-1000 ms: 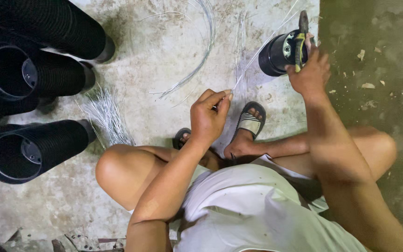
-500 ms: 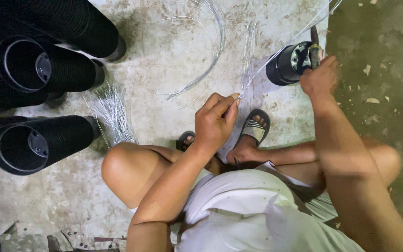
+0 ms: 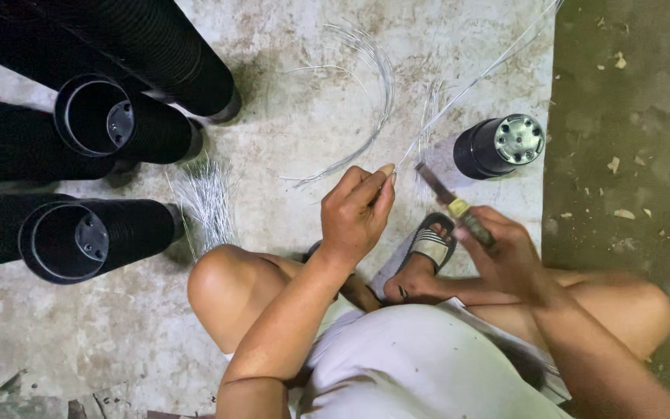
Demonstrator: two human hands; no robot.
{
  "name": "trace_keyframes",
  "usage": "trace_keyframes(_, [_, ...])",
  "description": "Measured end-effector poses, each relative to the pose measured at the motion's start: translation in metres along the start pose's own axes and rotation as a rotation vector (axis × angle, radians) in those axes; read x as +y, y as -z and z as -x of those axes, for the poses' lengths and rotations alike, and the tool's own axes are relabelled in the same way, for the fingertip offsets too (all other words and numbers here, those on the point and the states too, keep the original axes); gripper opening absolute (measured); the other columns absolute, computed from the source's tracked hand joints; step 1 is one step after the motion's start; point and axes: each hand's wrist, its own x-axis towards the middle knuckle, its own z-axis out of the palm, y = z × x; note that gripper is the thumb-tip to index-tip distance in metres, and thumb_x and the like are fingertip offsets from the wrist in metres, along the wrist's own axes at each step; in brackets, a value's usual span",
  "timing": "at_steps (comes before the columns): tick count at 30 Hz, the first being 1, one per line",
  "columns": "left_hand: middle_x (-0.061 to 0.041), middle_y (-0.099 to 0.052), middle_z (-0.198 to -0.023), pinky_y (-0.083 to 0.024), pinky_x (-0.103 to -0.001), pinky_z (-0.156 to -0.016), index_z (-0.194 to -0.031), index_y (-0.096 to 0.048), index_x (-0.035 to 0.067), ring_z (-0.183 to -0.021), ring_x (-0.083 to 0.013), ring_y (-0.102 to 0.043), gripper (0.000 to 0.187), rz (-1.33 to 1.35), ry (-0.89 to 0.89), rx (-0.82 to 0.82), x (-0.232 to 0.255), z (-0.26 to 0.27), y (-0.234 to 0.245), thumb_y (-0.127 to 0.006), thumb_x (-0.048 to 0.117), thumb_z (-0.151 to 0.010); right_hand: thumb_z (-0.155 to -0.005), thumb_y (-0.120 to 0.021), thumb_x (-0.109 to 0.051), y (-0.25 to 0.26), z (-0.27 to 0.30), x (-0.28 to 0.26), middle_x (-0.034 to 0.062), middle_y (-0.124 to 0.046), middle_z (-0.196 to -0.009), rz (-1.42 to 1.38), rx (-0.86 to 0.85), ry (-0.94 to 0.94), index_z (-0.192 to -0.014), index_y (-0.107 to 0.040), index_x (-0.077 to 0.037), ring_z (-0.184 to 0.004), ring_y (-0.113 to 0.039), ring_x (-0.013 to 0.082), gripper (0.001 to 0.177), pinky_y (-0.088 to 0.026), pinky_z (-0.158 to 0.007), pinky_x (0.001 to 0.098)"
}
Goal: The person sits on the floor and uses pliers to cut thin metal wires into short pieces. They repeatedly pick up wire strands, cut them, and place the cut pieces on the floor.
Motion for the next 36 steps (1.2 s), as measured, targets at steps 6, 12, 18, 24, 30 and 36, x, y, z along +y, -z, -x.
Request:
trace_keyframes(6, [-0.009,-0.06,-0.082,-0.05,-0.035,-0.06,-0.111,-0.075,0.004,-0.066,-0.0214,-0.062,0.017,-0.017,-0.063,-0.024,0.011,0.002,0.007,-0.076,0.005,-0.094,-0.091,-0.069,-0.01,-0.016,0.011,-0.045,0.0166,-0.073,-0.114,0.057,0.055,-0.006,-0.105,-0.072,0.0,-0.094,-0.075,0.0258,0.017,-0.057,-0.078,0.0323])
trace_keyframes(12, [-0.009,-0.059,-0.084,-0.05,-0.037,-0.06,-0.112,-0.074,0.004,-0.068,-0.0239,-0.062,0.019,-0.051,-0.113,-0.047,0.015,0.005,0.011,-0.076,0.005,-0.093,-0.09,-0.07,-0.008,-0.013,0.012,-0.048,0.0176,-0.07,-0.116,0.186,0.105,0.225,-0.11,-0.073,-0.002,-0.105,-0.073,0.0295,0.022,-0.058,-0.086,0.0341])
trace_keyframes(18, [-0.009,-0.056,-0.083,-0.05,-0.038,-0.062,-0.111,-0.073,0.004,-0.07,-0.0253,-0.061,0.018,-0.141,-0.177,-0.066,0.017,0.005,0.018,-0.075,0.005,-0.093,-0.088,-0.073,-0.008,-0.014,0.017,-0.049,0.0159,-0.071,-0.114,0.235,0.129,0.128,-0.105,-0.074,-0.003,-0.093,-0.074,0.0286,0.018,-0.058,-0.075,0.0334])
trace_keyframes(24, [-0.009,-0.055,-0.085,-0.051,-0.038,-0.064,-0.111,-0.072,0.004,-0.075,-0.0253,-0.062,0.017,-0.214,-0.201,-0.087,0.021,0.007,0.023,-0.074,0.006,-0.094,-0.087,-0.076,-0.009,-0.016,0.02,-0.051,0.0171,-0.071,-0.115,0.217,0.15,0.14,-0.1,-0.071,0.001,-0.084,-0.073,0.0281,0.017,-0.057,-0.068,0.033])
trace_keyframes(30, [-0.009,-0.055,-0.086,-0.051,-0.038,-0.064,-0.113,-0.071,0.001,-0.077,-0.0252,-0.063,0.019,-0.242,-0.234,-0.117,0.025,0.01,0.027,-0.073,0.004,-0.094,-0.086,-0.076,-0.008,-0.015,0.021,-0.058,0.0168,-0.07,-0.112,0.283,0.228,0.226,-0.101,-0.07,0.004,-0.086,-0.073,0.0295,0.02,-0.057,-0.07,0.0343])
trace_keyframes(36, [-0.01,-0.056,-0.088,-0.051,-0.038,-0.065,-0.111,-0.071,0.003,-0.078,-0.0263,-0.063,0.017,-0.216,-0.184,-0.111,0.027,0.011,0.024,-0.073,0.005,-0.094,-0.088,-0.073,-0.009,-0.008,0.023,-0.054,0.0165,-0.069,-0.105,0.299,0.151,0.191,-0.103,-0.069,0.001,-0.087,-0.07,0.0328,0.018,-0.056,-0.072,0.0371])
